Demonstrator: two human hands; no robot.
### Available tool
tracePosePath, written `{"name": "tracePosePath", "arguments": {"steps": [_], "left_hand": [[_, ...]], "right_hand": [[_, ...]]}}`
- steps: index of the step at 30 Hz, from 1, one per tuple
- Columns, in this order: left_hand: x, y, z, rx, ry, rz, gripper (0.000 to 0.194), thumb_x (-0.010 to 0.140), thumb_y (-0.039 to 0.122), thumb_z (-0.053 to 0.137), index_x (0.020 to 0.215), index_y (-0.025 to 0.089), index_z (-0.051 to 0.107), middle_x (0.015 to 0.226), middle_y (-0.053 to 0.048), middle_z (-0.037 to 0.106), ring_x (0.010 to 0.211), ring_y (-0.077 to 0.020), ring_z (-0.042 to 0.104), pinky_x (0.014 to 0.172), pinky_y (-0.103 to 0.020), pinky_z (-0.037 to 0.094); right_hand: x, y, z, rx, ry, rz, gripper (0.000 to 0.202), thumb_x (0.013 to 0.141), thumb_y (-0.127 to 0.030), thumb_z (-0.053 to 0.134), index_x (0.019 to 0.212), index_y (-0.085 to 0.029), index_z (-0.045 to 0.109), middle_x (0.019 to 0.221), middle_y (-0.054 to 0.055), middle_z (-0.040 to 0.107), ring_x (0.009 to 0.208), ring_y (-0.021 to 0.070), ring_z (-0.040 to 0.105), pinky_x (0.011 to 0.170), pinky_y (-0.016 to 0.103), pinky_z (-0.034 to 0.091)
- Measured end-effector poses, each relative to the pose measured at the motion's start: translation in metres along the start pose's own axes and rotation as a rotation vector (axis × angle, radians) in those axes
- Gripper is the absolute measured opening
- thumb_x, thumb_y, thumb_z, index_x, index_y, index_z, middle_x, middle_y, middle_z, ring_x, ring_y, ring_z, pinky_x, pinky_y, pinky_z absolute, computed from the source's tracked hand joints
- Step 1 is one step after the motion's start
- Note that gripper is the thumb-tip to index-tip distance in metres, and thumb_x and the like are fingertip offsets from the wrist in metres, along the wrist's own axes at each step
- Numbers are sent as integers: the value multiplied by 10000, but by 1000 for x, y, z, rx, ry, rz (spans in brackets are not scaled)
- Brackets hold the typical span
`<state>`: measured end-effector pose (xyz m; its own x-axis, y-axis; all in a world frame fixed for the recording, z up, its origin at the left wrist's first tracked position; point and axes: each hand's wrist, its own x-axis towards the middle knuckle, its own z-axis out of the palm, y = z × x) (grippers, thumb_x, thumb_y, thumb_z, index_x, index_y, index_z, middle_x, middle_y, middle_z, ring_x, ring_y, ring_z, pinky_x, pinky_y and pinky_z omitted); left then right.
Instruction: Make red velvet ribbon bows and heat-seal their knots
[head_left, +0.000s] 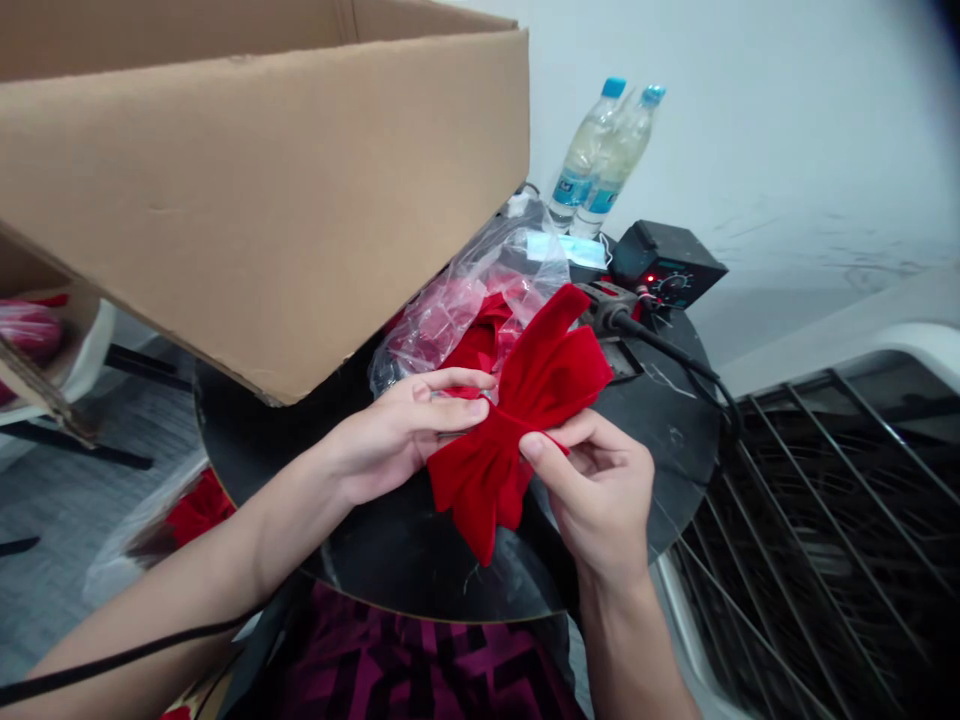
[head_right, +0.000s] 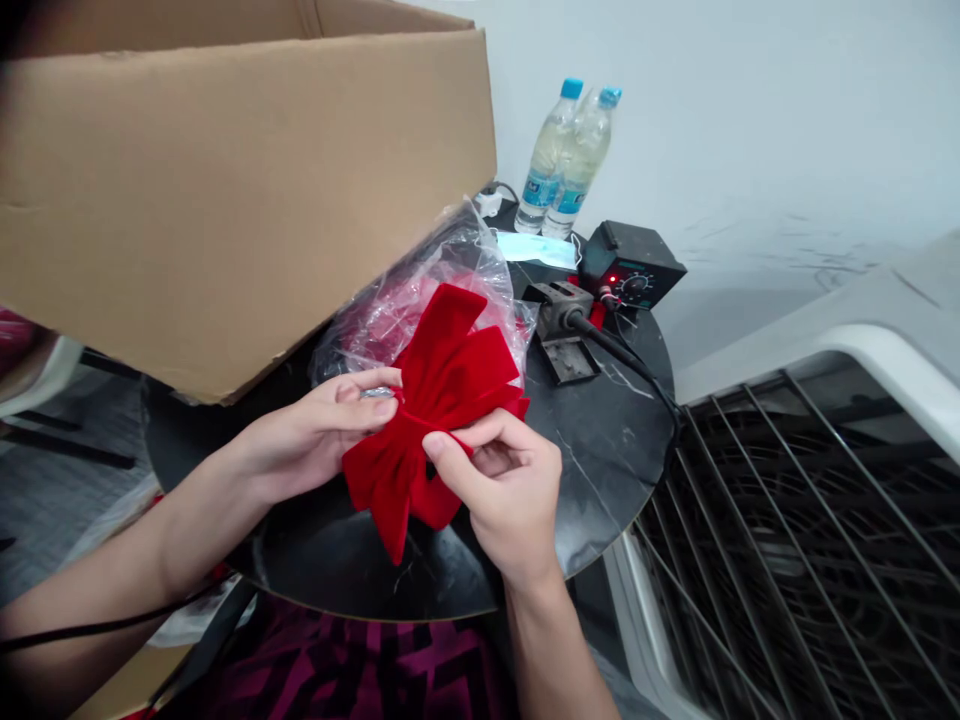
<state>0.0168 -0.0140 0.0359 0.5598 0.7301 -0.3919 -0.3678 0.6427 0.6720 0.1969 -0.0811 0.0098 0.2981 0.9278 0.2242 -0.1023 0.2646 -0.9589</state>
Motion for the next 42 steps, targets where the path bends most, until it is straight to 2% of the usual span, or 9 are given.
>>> {"name": "tracePosePath", "arguments": {"steps": [5,9,12,18,23,30,34,37,42], "left_hand": [[10,-4,-10,13,-220,-28,327,698,135,941,893,162,680,685,44,669,552,-45,610,538,-116,478],[13,-6,-13,44,-267,-54,378,625,139,979,831,154,661,755,34,669,615,-61,618,598,-149,503],[13,-7,-11,91,-237,-16,326,621,176,985,806,143,720,752,20,679,646,-68,618,623,-151,504],[2,-2,0,287,-58,275,110,738,117,896,814,176,841,703,24,724,668,-56,640,663,-116,508],[-13,1,5,473,43,379,362,633,-7,907,890,241,847,840,40,809,781,-103,751,786,-150,587],[-17,-4,8,530,56,527,349,642,-24,881,900,199,809,860,21,804,796,-123,748,814,-184,600],[-13,-4,3,528,-15,555,325,663,4,881,920,189,807,891,2,795,826,-148,742,830,-227,596],[-11,-1,0,552,-82,565,282,693,78,891,942,182,809,948,-32,780,916,-192,727,908,-300,577],[-15,5,4,635,-77,401,192,710,128,894,870,173,798,891,-35,753,827,-171,694,787,-267,555]], "right_hand": [[5,-6,-4,-21,-76,-51,198,731,-143,874,685,-218,697,624,-34,718,511,99,627,499,178,521],[9,-12,-4,-23,-134,-63,203,725,-137,862,677,-216,680,633,-28,729,514,109,639,502,188,534],[11,-17,-4,-60,-148,-91,204,736,-131,845,669,-213,671,637,-29,723,523,109,639,513,191,539],[15,-22,-5,-242,-82,-149,195,771,-126,840,691,-204,680,652,-24,703,561,106,632,549,195,538],[14,-24,-5,-275,-119,-156,180,801,-147,834,718,-204,685,698,-16,717,605,112,644,589,211,539],[7,-28,-1,-296,-149,-141,162,815,-149,838,811,-229,697,730,-50,709,621,100,654,586,186,540],[1,-29,-1,-353,-110,-184,263,709,-109,925,830,-244,734,775,-55,753,651,119,695,619,202,567],[2,-29,-6,-442,-123,-284,210,724,-164,934,800,-243,754,766,-34,764,631,141,687,594,243,563],[9,-31,-19,-613,-149,-516,187,755,-174,911,809,-264,756,681,-32,739,516,150,637,498,282,546]]}}
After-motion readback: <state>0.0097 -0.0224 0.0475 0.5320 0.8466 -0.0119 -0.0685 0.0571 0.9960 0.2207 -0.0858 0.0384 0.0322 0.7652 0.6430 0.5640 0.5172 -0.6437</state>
